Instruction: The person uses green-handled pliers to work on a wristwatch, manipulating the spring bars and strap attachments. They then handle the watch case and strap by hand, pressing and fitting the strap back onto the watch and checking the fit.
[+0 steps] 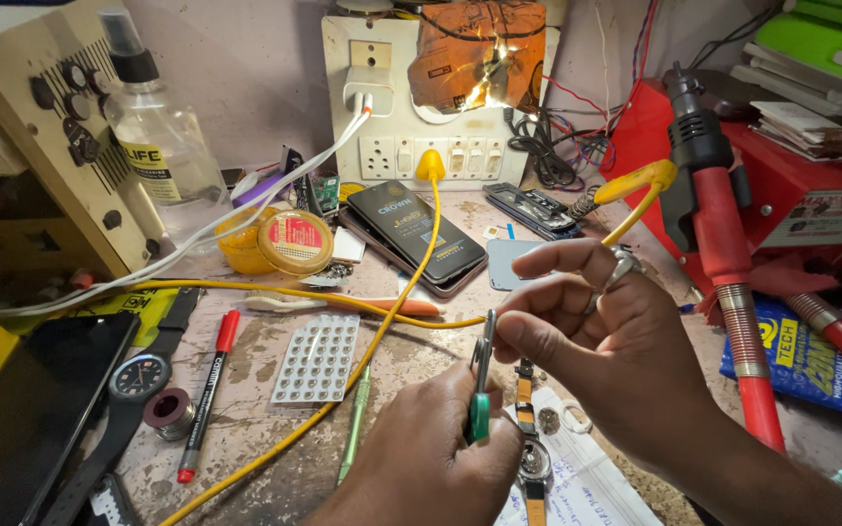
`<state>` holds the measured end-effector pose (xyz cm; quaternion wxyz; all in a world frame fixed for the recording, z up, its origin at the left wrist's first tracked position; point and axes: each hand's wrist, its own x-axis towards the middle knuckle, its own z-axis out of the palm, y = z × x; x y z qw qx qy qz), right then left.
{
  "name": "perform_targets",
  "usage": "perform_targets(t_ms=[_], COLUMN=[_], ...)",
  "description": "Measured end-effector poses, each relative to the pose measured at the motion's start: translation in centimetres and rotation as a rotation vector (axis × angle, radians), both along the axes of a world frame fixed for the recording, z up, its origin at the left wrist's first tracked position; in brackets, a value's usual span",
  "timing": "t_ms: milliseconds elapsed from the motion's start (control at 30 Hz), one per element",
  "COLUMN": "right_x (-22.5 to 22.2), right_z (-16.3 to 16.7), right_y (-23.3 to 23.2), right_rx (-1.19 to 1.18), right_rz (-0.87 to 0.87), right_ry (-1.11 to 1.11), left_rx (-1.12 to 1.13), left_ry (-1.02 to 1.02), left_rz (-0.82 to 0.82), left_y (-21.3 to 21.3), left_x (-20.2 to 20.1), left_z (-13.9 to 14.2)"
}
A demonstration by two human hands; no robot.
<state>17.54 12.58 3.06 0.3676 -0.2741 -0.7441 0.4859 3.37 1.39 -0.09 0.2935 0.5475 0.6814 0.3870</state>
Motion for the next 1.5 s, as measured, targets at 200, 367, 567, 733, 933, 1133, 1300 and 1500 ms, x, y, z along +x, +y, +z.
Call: perform_targets(t_ms=[200, 367, 567, 733, 933, 1133, 1300, 1500], right_x=[0.2, 0.2, 0.0, -0.1, -0.3, -0.1, 0.1, -0.1], right_z=[-0.3, -0.6, -0.7, -0.4, -0.1, -0.4, -0.7, -0.7], right_y=[0.2, 0.3, 0.2, 0.1, -0.5, -0.1, 0.2, 0.1], right_rx=[0.065, -0.019, 0.079, -0.086, 0.022, -0.02, 0.046, 0.033], right_rz=[0.168, 0.061, 0.14, 0.118, 0.016, 0.077, 0.078, 0.032], right_ry=[0.115, 0.046, 0.129, 0.116, 0.1, 0.11, 0.043, 0.104], left_rx=[0.068, 0.003, 0.014, 0.025, 0.011, 0.013, 0.016, 0.052], left_ry=[0.019, -0.004, 0.022, -0.008, 0.015, 0.019, 0.001, 0.012], left_rz=[-0.016, -0.029, 0.007, -0.011, -0.01, 0.013, -0.018, 0.004], left_y=[0.3, 0.2, 0.1, 0.0, 0.1, 0.2, 0.2, 0.3], left_x=[-0.1, -0.2, 0.0, -0.1, -0.1, 0.0, -0.1, 0.1], left_z=[-0.8, -0.8, 0.0, 0.0, -0.4, -0.4, -0.7, -0.6])
